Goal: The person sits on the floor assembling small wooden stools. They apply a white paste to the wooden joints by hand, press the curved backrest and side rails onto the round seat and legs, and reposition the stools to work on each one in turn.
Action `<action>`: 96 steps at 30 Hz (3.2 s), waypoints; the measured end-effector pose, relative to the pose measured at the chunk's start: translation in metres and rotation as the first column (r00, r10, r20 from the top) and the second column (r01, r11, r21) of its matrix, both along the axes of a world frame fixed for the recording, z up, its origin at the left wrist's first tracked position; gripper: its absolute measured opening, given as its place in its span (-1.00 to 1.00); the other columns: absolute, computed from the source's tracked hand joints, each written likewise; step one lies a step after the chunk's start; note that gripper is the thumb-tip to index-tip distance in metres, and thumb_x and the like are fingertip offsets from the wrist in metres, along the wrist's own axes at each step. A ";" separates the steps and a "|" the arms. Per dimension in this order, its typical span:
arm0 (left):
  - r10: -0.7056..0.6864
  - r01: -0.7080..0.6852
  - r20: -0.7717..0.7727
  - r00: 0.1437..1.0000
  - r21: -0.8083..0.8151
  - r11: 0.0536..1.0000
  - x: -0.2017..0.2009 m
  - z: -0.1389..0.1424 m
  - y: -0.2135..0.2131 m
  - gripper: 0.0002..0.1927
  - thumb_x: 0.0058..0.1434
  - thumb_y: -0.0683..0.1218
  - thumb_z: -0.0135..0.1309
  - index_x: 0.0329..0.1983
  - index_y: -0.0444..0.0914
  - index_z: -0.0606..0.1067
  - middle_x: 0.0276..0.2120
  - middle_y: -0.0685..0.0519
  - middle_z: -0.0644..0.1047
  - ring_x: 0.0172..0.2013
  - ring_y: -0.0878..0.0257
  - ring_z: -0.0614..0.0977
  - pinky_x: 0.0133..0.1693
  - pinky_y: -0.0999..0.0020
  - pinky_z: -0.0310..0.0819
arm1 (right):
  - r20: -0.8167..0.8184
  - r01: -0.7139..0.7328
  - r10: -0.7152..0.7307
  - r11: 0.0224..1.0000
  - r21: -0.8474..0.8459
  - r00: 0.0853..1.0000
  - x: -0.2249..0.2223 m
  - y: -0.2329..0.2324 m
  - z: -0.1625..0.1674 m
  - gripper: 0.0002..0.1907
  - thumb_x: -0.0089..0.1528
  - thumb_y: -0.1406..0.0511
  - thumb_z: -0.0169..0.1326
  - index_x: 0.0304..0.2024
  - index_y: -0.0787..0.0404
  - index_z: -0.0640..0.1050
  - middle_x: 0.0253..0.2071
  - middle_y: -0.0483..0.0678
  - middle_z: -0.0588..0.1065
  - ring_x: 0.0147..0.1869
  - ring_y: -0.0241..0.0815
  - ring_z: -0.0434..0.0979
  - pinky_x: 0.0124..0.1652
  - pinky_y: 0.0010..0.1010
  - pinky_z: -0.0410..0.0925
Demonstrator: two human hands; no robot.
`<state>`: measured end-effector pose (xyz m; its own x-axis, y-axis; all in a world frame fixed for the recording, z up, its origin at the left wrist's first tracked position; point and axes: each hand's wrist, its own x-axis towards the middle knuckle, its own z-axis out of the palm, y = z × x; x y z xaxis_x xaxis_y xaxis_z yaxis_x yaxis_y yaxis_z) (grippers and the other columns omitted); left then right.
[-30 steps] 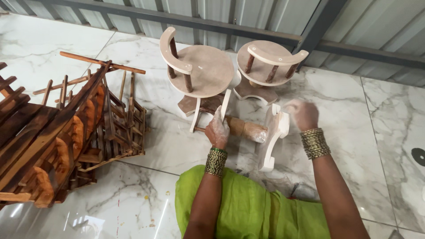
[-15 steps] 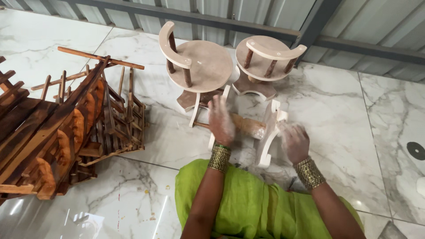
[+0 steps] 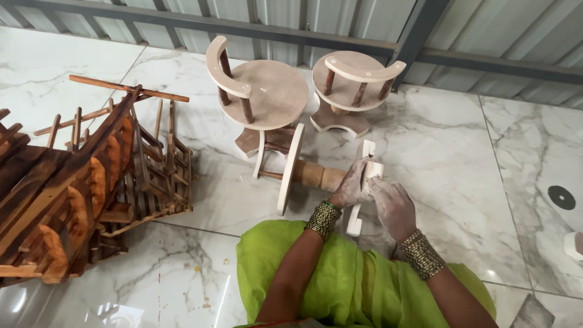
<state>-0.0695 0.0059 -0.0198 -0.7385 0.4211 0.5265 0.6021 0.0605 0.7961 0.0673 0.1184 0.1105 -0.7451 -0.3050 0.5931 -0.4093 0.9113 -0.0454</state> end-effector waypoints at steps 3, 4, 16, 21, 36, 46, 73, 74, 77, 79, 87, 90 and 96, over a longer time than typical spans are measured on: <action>-0.020 0.021 -0.058 0.998 0.016 1.000 -0.002 0.003 -0.003 0.16 -0.18 0.05 0.40 0.46 -0.31 0.09 0.29 -0.24 0.26 0.34 -0.16 0.30 0.39 0.05 0.18 | 0.020 -0.002 0.004 0.993 -0.121 1.000 -0.009 -0.005 0.008 -0.66 0.23 0.35 0.16 0.07 0.25 0.60 0.05 -0.02 0.54 0.09 0.01 0.51 0.11 -0.21 0.38; -0.001 0.001 -0.058 0.998 0.006 1.000 -0.003 0.005 -0.004 0.11 -0.16 0.04 0.40 0.45 -0.29 0.13 0.27 -0.22 0.29 0.34 -0.15 0.32 0.39 0.05 0.20 | 0.039 0.006 0.000 0.987 -0.159 0.999 -0.012 -0.007 0.010 -0.67 0.21 0.35 0.16 0.04 0.24 0.61 0.03 -0.01 0.54 0.08 0.02 0.51 0.08 -0.22 0.39; 0.042 -0.040 -0.063 0.997 0.040 0.998 -0.010 0.006 -0.005 0.14 -0.24 0.04 0.44 0.42 -0.25 0.16 0.23 -0.20 0.33 0.32 -0.15 0.36 0.36 0.04 0.24 | 0.029 -0.021 0.035 0.914 -0.405 0.999 -0.027 -0.012 0.008 -0.71 0.15 0.41 0.21 -0.05 0.20 0.68 -0.03 -0.05 0.54 0.00 -0.08 0.49 0.00 -0.31 0.43; 0.055 -0.052 -0.075 0.996 0.043 0.998 -0.012 0.005 -0.001 0.18 -0.25 0.08 0.48 0.43 -0.26 0.15 0.25 -0.20 0.33 0.32 -0.13 0.35 0.36 0.07 0.24 | 0.034 -0.019 0.035 0.921 -0.389 0.999 -0.038 -0.005 0.006 -0.79 0.14 0.39 0.24 -0.15 0.17 0.69 -0.11 -0.07 0.56 -0.05 -0.10 0.53 -0.05 -0.32 0.44; 0.077 -0.074 -0.049 0.996 0.057 0.996 -0.012 -0.004 0.003 0.08 -0.04 0.02 0.41 0.51 -0.30 0.14 0.37 -0.21 0.29 0.44 -0.12 0.31 0.47 0.11 0.17 | -0.066 -0.028 0.006 0.945 -0.327 0.998 -0.022 -0.020 -0.012 -0.89 0.20 0.43 0.17 -0.22 0.25 0.66 -0.16 0.01 0.55 -0.09 0.04 0.51 -0.08 -0.23 0.41; 0.055 -0.049 -0.100 0.994 0.064 0.997 -0.011 0.000 0.000 0.20 -0.16 0.06 0.45 0.49 -0.35 0.08 0.33 -0.22 0.28 0.39 -0.12 0.30 0.43 0.12 0.15 | -0.041 -0.022 0.010 0.943 -0.331 0.999 -0.083 0.007 -0.005 -0.94 0.15 0.37 0.22 -0.34 0.26 0.63 -0.27 0.00 0.55 -0.14 -0.01 0.55 -0.13 -0.23 0.43; 0.056 -0.054 -0.040 0.998 0.035 0.998 -0.003 0.005 -0.002 0.25 -0.22 0.05 0.49 0.51 -0.30 0.08 0.39 -0.21 0.23 0.47 -0.14 0.22 0.48 0.09 0.10 | 0.022 0.235 -0.281 0.757 -0.610 0.960 -0.059 -0.015 -0.018 -0.94 0.15 0.39 0.28 -0.37 0.26 0.63 -0.42 0.05 0.49 -0.39 -0.07 0.50 -0.33 -0.30 0.34; 0.055 -0.053 -0.055 0.997 0.041 0.998 -0.003 0.004 -0.001 0.26 -0.20 0.06 0.49 0.52 -0.32 0.07 0.39 -0.20 0.23 0.48 -0.14 0.22 0.49 0.09 0.08 | 0.009 0.222 -0.272 0.767 -0.602 0.962 -0.072 -0.013 -0.015 -0.92 0.15 0.39 0.28 -0.38 0.27 0.61 -0.41 0.07 0.48 -0.37 -0.03 0.51 -0.31 -0.28 0.35; 0.077 -0.072 -0.105 0.992 0.043 0.996 -0.004 0.001 0.000 0.31 -0.25 0.07 0.49 0.51 -0.36 0.03 0.41 -0.26 0.16 0.46 -0.16 0.18 0.47 0.10 0.03 | -0.032 0.200 -0.263 0.801 -0.564 0.964 -0.096 -0.012 -0.005 -0.96 0.12 0.40 0.24 -0.37 0.22 0.65 -0.38 0.05 0.51 -0.33 0.03 0.53 -0.29 -0.22 0.37; 0.075 -0.074 -0.059 0.995 0.015 0.997 -0.006 -0.001 0.001 0.30 -0.26 0.05 0.48 0.50 -0.35 0.03 0.40 -0.27 0.17 0.46 -0.16 0.17 0.47 0.12 0.03 | -0.021 0.215 -0.272 0.804 -0.554 0.962 -0.089 -0.017 -0.005 -0.92 0.15 0.38 0.26 -0.37 0.26 0.60 -0.37 0.07 0.50 -0.30 0.07 0.52 -0.27 -0.19 0.36; 0.079 -0.079 -0.046 0.996 0.007 0.997 -0.002 -0.002 0.000 0.20 -0.20 -0.08 0.36 0.53 -0.36 0.05 0.42 -0.28 0.19 0.51 -0.17 0.17 0.51 0.13 0.03 | 0.022 0.257 -0.299 0.780 -0.571 0.954 -0.052 -0.030 -0.017 -0.96 0.18 0.39 0.22 -0.37 0.22 0.61 -0.39 0.06 0.48 -0.32 0.09 0.52 -0.28 -0.16 0.35; 0.072 -0.071 -0.052 0.996 0.019 0.997 -0.002 0.004 -0.002 0.24 -0.25 -0.01 0.40 0.48 -0.38 0.02 0.39 -0.31 0.17 0.45 -0.19 0.16 0.46 0.11 0.01 | -0.051 0.223 -0.292 0.819 -0.529 0.955 -0.088 -0.024 -0.006 -0.95 0.18 0.40 0.22 -0.37 0.23 0.58 -0.37 0.07 0.47 -0.29 0.12 0.51 -0.26 -0.14 0.34; 0.050 -0.050 -0.044 0.998 0.002 0.999 -0.001 0.005 -0.004 0.16 -0.15 0.00 0.36 0.51 -0.36 0.08 0.37 -0.27 0.24 0.51 -0.18 0.18 0.51 0.09 0.04 | 0.016 0.276 -0.318 0.797 -0.538 0.948 -0.056 -0.031 -0.017 -0.88 0.17 0.35 0.24 -0.42 0.25 0.56 -0.41 0.07 0.46 -0.36 0.10 0.49 -0.32 -0.16 0.33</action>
